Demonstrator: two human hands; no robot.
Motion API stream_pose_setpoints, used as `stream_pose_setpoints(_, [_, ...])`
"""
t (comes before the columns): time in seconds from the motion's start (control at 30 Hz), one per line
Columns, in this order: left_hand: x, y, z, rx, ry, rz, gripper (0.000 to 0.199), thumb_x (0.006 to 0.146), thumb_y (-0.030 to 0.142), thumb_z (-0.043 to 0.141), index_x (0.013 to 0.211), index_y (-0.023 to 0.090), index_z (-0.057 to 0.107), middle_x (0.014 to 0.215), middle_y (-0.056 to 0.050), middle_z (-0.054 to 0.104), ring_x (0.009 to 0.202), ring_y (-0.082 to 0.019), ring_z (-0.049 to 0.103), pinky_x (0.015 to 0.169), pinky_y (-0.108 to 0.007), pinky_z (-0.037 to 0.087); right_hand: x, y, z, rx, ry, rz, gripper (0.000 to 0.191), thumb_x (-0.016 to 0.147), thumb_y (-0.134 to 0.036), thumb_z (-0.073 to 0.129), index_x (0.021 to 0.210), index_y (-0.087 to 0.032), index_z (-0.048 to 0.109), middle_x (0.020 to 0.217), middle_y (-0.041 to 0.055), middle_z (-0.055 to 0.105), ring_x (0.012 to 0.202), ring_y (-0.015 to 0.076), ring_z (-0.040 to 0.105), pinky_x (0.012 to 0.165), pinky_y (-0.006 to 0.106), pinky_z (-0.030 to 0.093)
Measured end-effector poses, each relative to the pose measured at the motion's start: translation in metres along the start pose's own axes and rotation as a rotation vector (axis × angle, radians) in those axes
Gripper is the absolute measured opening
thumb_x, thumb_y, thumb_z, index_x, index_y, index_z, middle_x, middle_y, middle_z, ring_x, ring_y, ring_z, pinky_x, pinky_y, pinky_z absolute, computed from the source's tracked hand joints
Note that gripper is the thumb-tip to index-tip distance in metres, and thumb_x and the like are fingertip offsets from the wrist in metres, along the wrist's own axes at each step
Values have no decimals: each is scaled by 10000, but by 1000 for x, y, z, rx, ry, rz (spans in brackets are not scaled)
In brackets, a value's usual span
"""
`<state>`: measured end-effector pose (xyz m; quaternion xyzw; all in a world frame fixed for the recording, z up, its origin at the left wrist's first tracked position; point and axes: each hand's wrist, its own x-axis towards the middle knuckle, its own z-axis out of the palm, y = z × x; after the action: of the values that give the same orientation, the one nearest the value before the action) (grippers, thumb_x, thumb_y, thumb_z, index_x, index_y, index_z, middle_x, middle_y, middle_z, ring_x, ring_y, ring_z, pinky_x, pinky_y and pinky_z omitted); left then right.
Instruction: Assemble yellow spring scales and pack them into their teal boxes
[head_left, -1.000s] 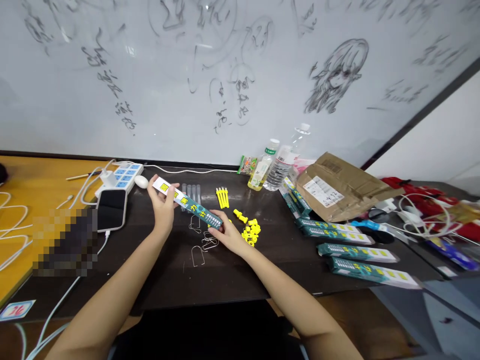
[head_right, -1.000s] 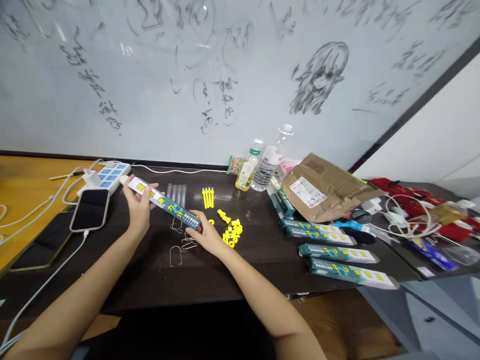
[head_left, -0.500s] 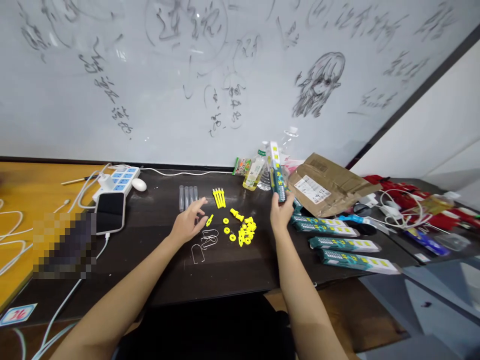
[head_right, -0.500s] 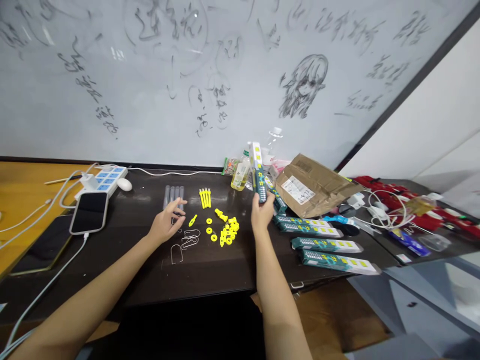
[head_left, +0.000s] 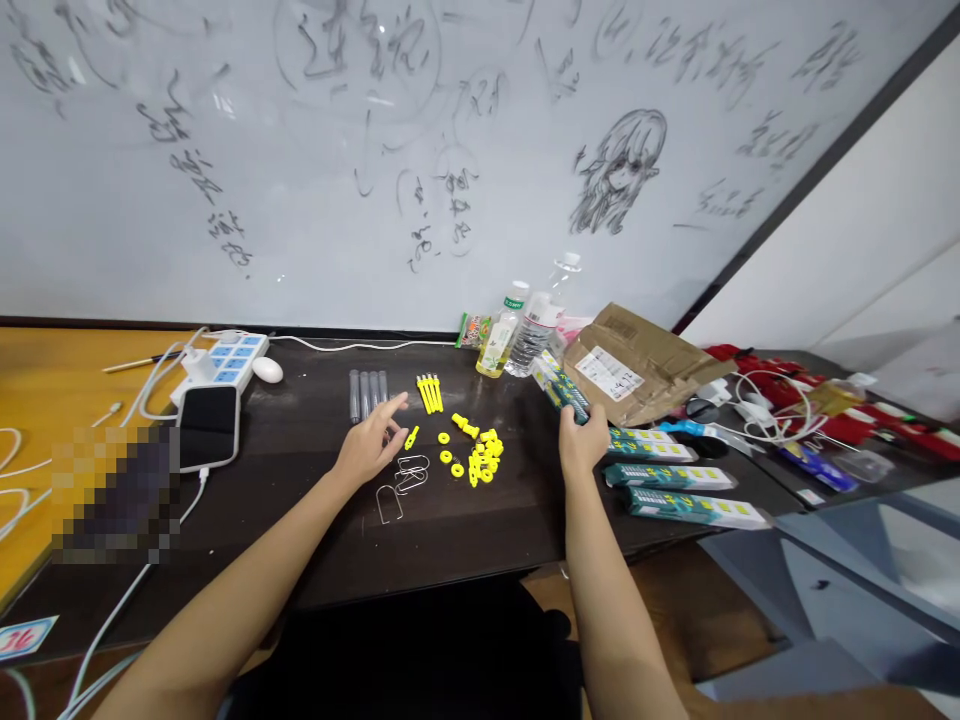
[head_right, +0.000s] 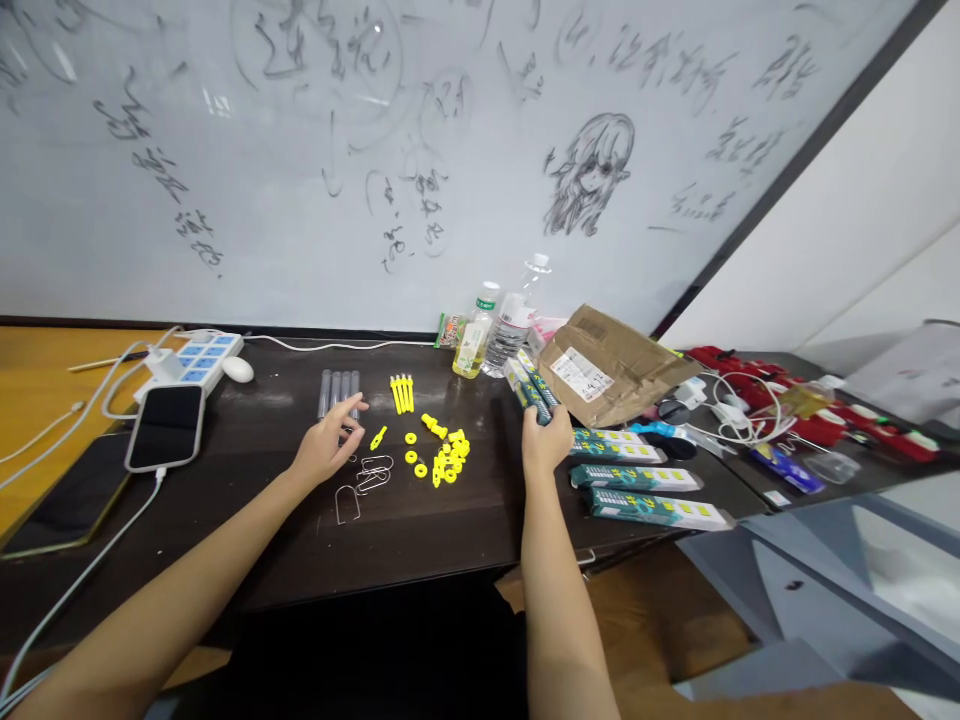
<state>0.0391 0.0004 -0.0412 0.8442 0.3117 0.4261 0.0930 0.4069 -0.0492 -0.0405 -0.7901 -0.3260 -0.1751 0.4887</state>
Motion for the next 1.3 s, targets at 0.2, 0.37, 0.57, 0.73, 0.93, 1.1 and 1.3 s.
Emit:
stream_pose_setpoints(0.2, [0, 3, 0, -10, -32, -31, 494, 933, 303, 418, 1412, 249, 309, 1218, -54, 591, 771, -85, 639, 668, -220, 540, 4, 6, -1, 80, 97, 141, 268, 851, -455, 410, 921, -200, 459, 914, 106, 603, 913, 293, 585, 829, 392, 410])
stream_pose_setpoints(0.37, [0, 5, 0, -20, -57, -35, 497, 933, 314, 424, 1416, 254, 318, 1224, -49, 590, 780, -89, 643, 656, -213, 536, 4, 5, 1, -14, 20, 125, 284, 851, -440, 421, 960, -179, 457, 989, 159, 601, 996, 336, 566, 891, 459, 373])
stream_pose_setpoints(0.57, [1, 6, -1, -3, -76, -54, 477, 933, 341, 418, 1396, 249, 352, 1220, -51, 597, 763, -96, 647, 652, -223, 533, 5, 8, 8, -92, -34, 105, 315, 856, -431, 425, 1003, -158, 481, 999, 174, 599, 985, 339, 550, 872, 461, 363])
stream_pose_setpoints(0.73, [1, 8, -1, -17, -108, -56, 477, 938, 339, 406, 1403, 255, 338, 1219, -48, 593, 769, -95, 645, 670, -229, 534, 10, 8, 21, -209, -67, 3, 344, 886, -436, 379, 1015, -142, 502, 1035, 191, 579, 1001, 344, 514, 852, 465, 352])
stream_pose_setpoints(0.93, [0, 6, 1, -22, -124, -68, 469, 937, 338, 402, 1397, 264, 343, 1209, -44, 593, 775, -97, 645, 683, -234, 537, 23, 6, 41, -329, -60, -147, 392, 904, -438, 366, 1046, -119, 545, 1035, 196, 571, 990, 336, 468, 825, 445, 337])
stream_pose_setpoints(1.1, [0, 4, 2, -17, -128, -88, 470, 941, 344, 395, 1400, 262, 335, 1217, -51, 592, 767, -101, 643, 680, -243, 539, 31, 14, 53, -388, -88, -187, 420, 918, -397, 364, 1157, -97, 535, 1064, 196, 565, 1019, 335, 449, 835, 441, 324])
stream_pose_setpoints(1.3, [2, 6, 3, -24, -156, -78, 478, 941, 345, 401, 1406, 267, 319, 1222, -51, 591, 795, -108, 650, 682, -247, 546, 34, 15, 53, -373, -142, -246, 408, 923, -369, 356, 1167, -96, 536, 1098, 199, 566, 1045, 330, 442, 858, 442, 325])
